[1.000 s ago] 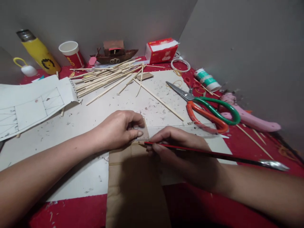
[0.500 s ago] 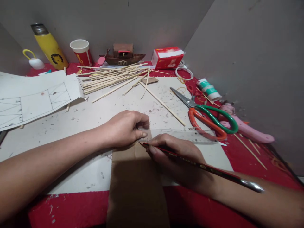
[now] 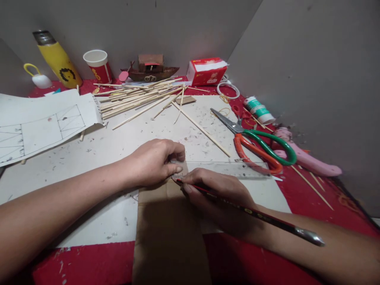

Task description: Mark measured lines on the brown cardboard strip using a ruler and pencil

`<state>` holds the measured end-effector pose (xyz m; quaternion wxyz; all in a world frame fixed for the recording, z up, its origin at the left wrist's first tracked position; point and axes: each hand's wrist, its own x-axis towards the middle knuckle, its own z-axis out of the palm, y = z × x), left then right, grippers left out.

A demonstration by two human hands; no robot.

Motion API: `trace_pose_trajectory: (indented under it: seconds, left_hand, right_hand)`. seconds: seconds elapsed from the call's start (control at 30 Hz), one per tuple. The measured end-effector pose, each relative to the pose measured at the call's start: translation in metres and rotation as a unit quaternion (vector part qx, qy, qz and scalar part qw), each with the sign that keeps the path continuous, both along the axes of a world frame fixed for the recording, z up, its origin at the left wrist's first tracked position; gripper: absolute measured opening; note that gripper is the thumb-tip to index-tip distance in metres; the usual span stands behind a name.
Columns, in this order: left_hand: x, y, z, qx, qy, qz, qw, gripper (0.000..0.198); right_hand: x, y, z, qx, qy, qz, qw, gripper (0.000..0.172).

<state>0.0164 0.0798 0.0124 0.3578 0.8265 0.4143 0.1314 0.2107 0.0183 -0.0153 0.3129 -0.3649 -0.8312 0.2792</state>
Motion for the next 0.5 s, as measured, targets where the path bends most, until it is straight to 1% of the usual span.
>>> trace_pose_trajectory:
  seconds: [0.17, 0.3, 0.5]
  left_hand:
    - [0.0000, 0.0003, 0.0009, 0.001, 0.007, -0.003, 1.000, 0.013]
    - [0.0003, 0.0005, 0.0008, -0.002, 0.007, -0.004, 1.000, 0.011]
    - [0.0014, 0.0004, -0.0004, -0.003, 0.009, -0.003, 1.000, 0.011]
  right_hand:
    - [-0.0011, 0.0005, -0.0003, -0.009, -0.004, -0.015, 1.000, 0.014]
    - [0.0000, -0.0003, -0.0018, -0.007, -0.003, -0.005, 1.000, 0.013]
    - [0.0006, -0.0010, 0.0002, -0.016, -0.012, -0.014, 1.000, 0.013]
